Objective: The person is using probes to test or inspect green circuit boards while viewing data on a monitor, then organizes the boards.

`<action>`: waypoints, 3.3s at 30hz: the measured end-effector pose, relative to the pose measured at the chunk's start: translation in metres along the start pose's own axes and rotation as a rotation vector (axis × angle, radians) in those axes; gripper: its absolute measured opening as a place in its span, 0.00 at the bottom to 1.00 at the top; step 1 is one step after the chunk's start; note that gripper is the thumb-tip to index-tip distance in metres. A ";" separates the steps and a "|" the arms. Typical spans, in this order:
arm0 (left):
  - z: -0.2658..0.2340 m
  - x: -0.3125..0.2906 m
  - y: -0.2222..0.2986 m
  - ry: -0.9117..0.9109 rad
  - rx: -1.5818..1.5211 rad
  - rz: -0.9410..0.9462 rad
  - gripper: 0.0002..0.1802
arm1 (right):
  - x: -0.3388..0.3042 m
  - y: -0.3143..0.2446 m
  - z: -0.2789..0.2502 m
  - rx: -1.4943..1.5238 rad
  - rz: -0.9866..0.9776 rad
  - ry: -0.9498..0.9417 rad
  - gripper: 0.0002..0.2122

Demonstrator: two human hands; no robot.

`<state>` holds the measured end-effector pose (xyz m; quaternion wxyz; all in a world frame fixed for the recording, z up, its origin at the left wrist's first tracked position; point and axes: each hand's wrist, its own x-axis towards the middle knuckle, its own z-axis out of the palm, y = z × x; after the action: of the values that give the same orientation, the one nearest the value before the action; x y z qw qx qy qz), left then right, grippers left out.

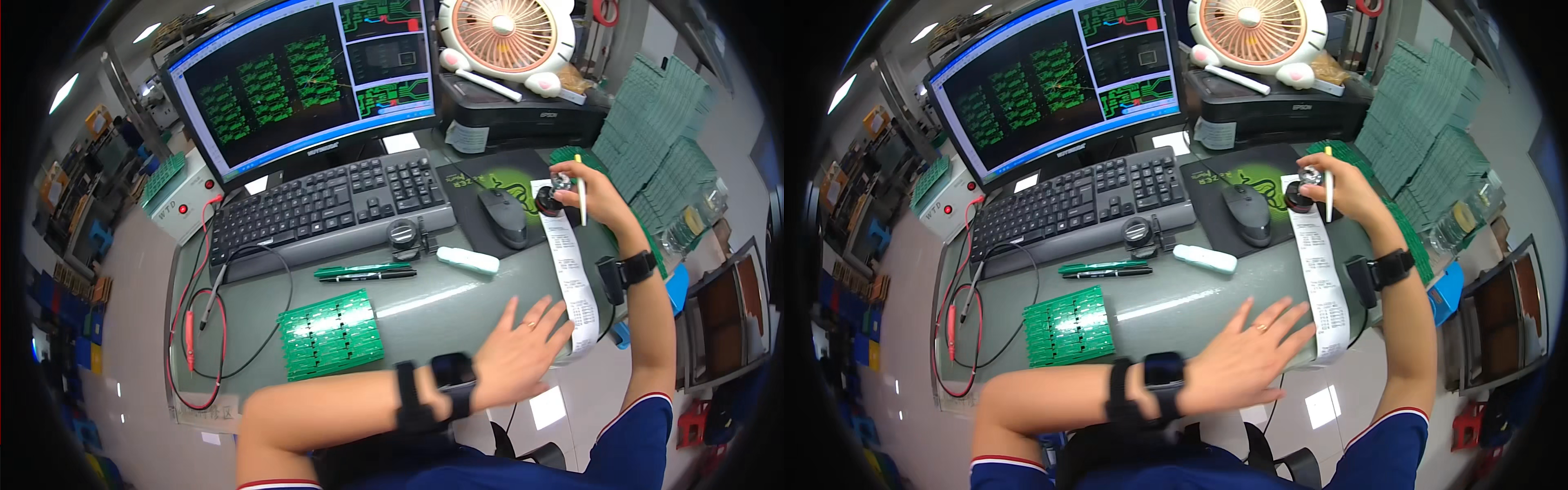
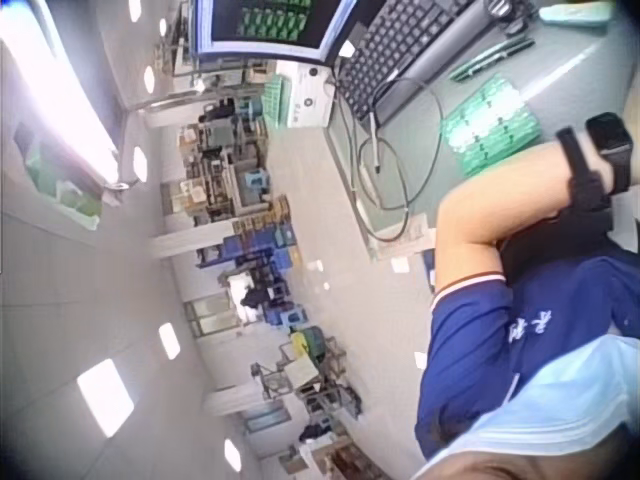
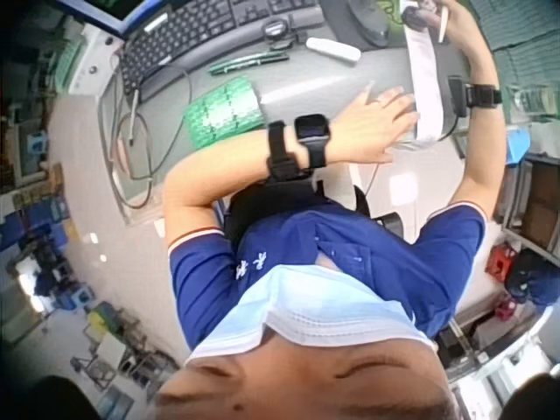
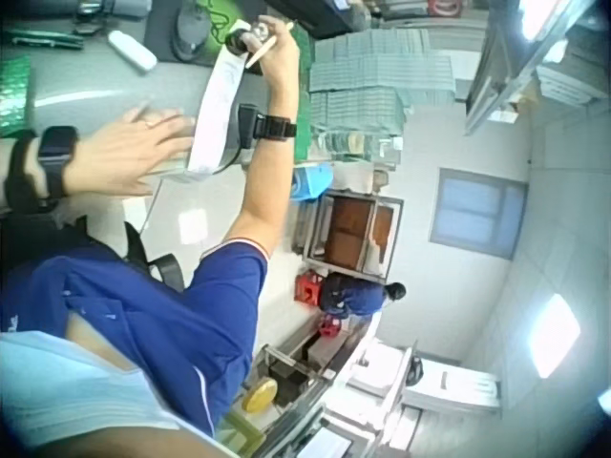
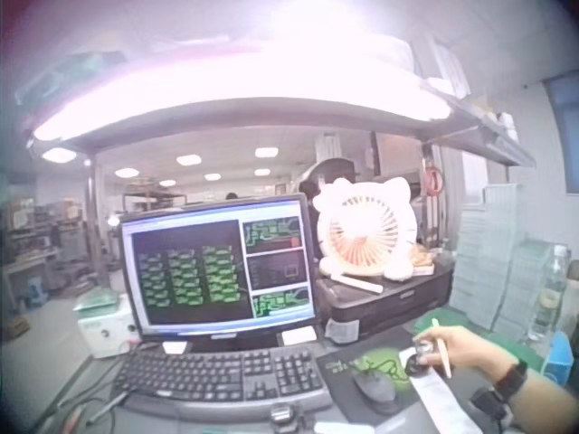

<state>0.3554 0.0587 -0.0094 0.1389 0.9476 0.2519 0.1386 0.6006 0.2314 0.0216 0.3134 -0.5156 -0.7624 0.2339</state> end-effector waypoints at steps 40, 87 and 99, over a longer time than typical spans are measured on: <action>-0.030 -0.107 0.008 -0.252 -0.674 -0.085 0.12 | -0.007 -0.084 0.039 -0.624 -0.146 0.304 0.16; -0.125 -0.151 -0.052 0.123 -0.330 -0.409 0.13 | -0.091 -0.240 0.180 0.908 -0.303 0.318 0.23; -0.099 -0.152 -0.041 0.396 -1.302 -0.268 0.31 | -0.099 -0.231 0.164 1.207 -0.309 0.566 0.12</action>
<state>0.1773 0.0337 0.0387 0.6464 0.5890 0.2531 0.4137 0.3616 0.0503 0.0414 0.7629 -0.1772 -0.4521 0.4268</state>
